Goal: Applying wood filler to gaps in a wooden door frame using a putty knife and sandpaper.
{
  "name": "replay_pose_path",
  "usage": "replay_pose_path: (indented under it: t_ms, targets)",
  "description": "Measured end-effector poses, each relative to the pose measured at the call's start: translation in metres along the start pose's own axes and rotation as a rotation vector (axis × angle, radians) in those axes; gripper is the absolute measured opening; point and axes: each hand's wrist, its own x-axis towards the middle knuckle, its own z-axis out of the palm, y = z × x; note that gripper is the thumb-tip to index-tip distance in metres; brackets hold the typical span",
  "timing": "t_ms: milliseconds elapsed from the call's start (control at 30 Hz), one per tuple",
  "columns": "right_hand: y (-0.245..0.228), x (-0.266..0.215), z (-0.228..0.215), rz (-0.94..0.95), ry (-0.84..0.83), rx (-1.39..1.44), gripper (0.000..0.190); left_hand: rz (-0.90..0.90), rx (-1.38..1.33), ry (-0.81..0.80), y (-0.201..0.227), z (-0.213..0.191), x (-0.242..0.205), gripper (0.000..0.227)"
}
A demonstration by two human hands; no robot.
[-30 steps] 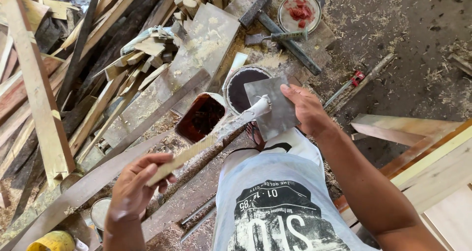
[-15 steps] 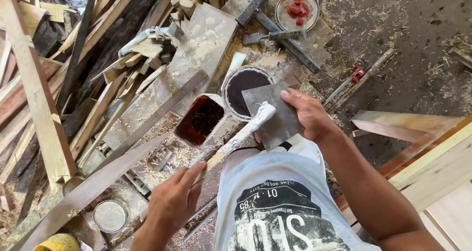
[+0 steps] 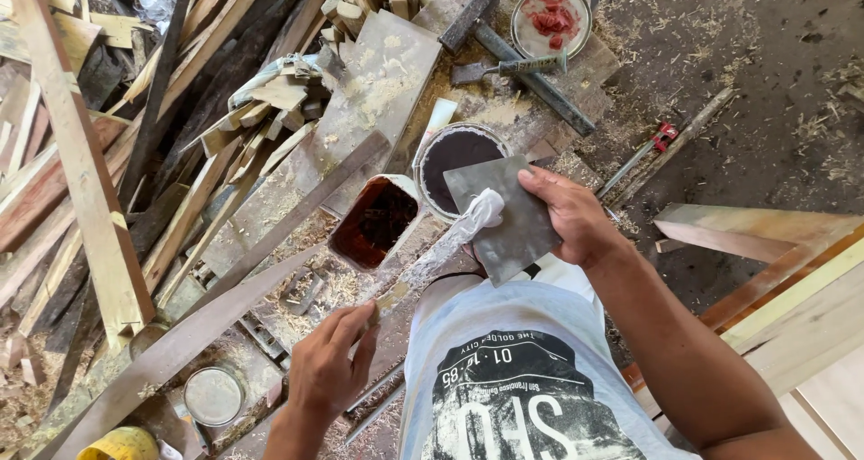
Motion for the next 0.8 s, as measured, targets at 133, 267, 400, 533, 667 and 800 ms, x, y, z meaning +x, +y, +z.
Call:
replay_pose_path:
  t_ms: [133,267,400,533,667,800]
  targets:
    - [0.002,0.0,-0.001,0.016,0.094,-0.035,0.044,-0.027,0.061,-0.063,-0.006,-0.015,-0.005,0.027]
    - [0.002,0.002,-0.003,0.002,0.046,-0.002,0.043,0.014,0.128,-0.046,-0.003,-0.039,-0.002,0.028]
    - [0.001,0.003,-0.005,-0.029,0.003,-0.032,0.043,-0.037,0.038,-0.113,0.004,-0.057,0.004,0.029]
    - [0.001,0.001,0.003,-0.056,-0.072,-0.062,0.044,-0.271,-0.252,-0.284,0.001,-0.057,0.002,0.024]
    - [0.004,0.0,-0.001,-0.012,-0.048,-0.039,0.044,-0.397,-0.524,-0.386,-0.009,-0.041,-0.003,0.024]
    - [0.0,-0.008,0.005,-0.002,-0.073,0.046,0.043,-0.559,-0.78,-0.399,-0.026,-0.025,-0.011,0.03]
